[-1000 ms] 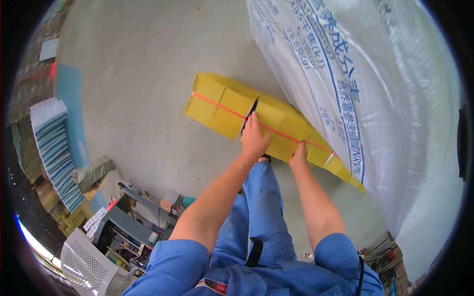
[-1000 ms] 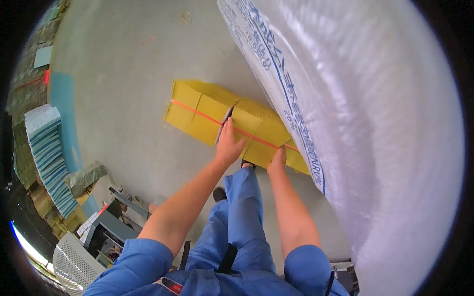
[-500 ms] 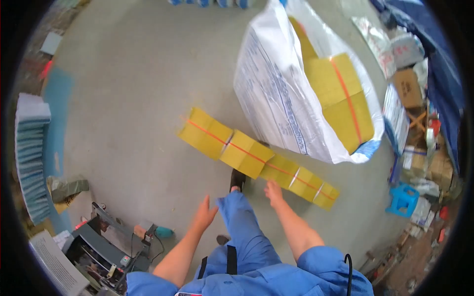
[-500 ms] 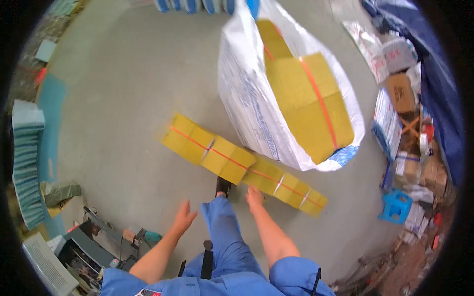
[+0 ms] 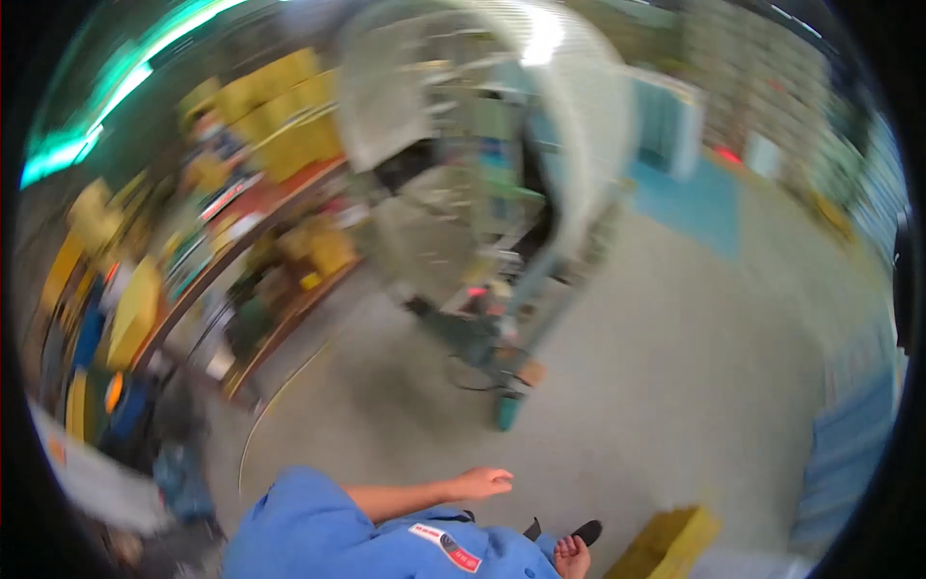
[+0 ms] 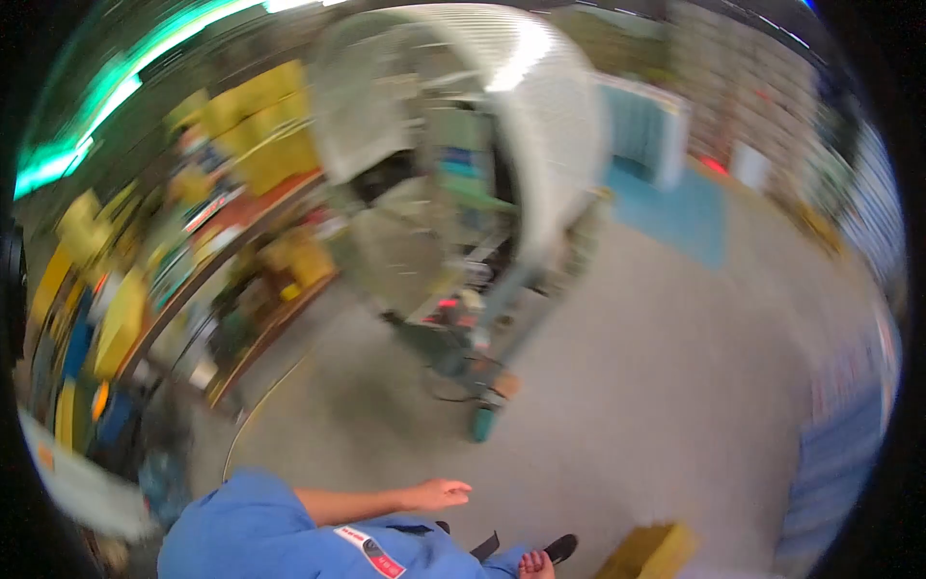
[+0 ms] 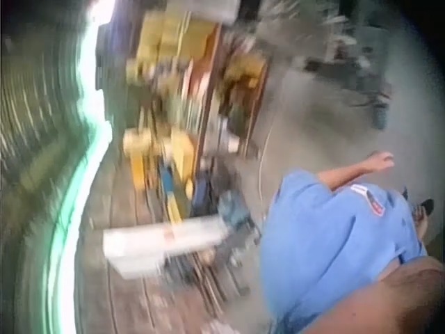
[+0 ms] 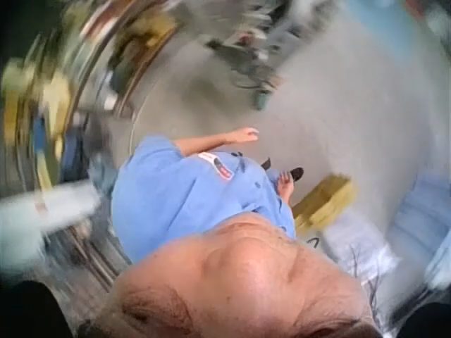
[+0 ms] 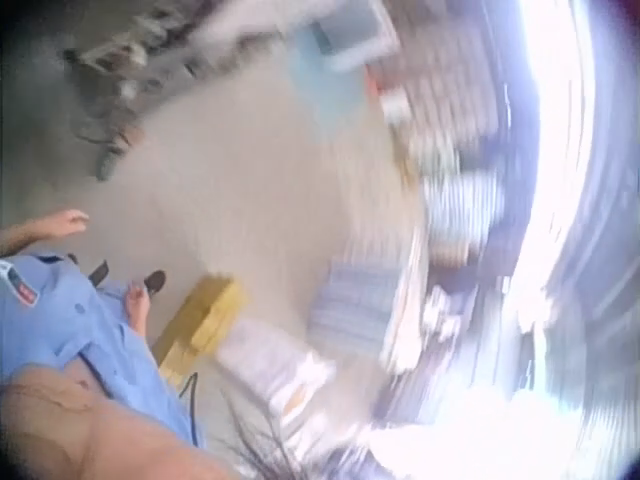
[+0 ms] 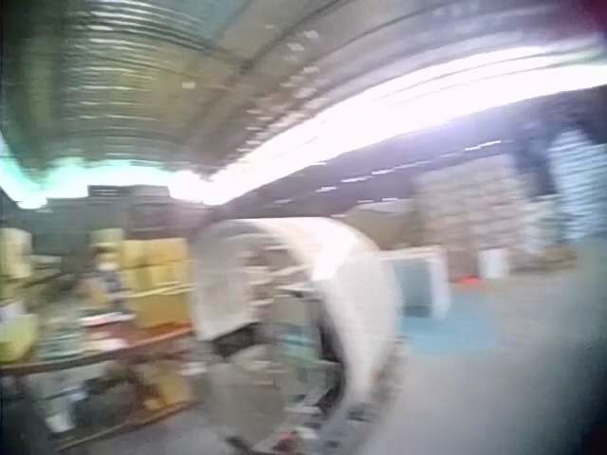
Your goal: The recorder uses a bundling machine to strap stacks of yellow paper, weighs the stacks on a scale, and organizes them in a workshop environment.
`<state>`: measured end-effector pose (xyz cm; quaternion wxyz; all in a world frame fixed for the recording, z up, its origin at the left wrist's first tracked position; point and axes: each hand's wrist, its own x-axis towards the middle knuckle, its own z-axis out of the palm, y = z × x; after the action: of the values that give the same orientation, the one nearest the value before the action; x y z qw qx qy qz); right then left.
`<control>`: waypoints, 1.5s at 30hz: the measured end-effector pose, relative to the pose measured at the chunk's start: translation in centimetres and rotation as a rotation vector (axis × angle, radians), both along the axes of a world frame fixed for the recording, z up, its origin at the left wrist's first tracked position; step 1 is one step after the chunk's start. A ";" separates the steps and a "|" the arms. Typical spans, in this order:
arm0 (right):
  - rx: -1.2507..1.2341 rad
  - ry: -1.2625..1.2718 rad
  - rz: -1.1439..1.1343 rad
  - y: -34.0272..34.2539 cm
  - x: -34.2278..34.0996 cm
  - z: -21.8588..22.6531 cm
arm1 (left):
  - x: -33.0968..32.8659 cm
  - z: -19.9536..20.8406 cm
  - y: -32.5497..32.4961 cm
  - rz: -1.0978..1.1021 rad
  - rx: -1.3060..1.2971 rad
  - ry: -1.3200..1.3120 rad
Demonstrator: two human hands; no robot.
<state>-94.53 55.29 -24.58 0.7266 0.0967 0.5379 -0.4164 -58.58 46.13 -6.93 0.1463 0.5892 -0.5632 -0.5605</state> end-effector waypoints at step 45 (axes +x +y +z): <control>-0.563 -0.755 1.714 -32.7 131.4 34.4 | 111.8 18.6 -5.6 1.032 -0.676 -1.322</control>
<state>36.84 22.63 9.80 0.9040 -0.3769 0.0389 0.1979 53.23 40.49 11.70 0.1911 0.8961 -0.3328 0.2231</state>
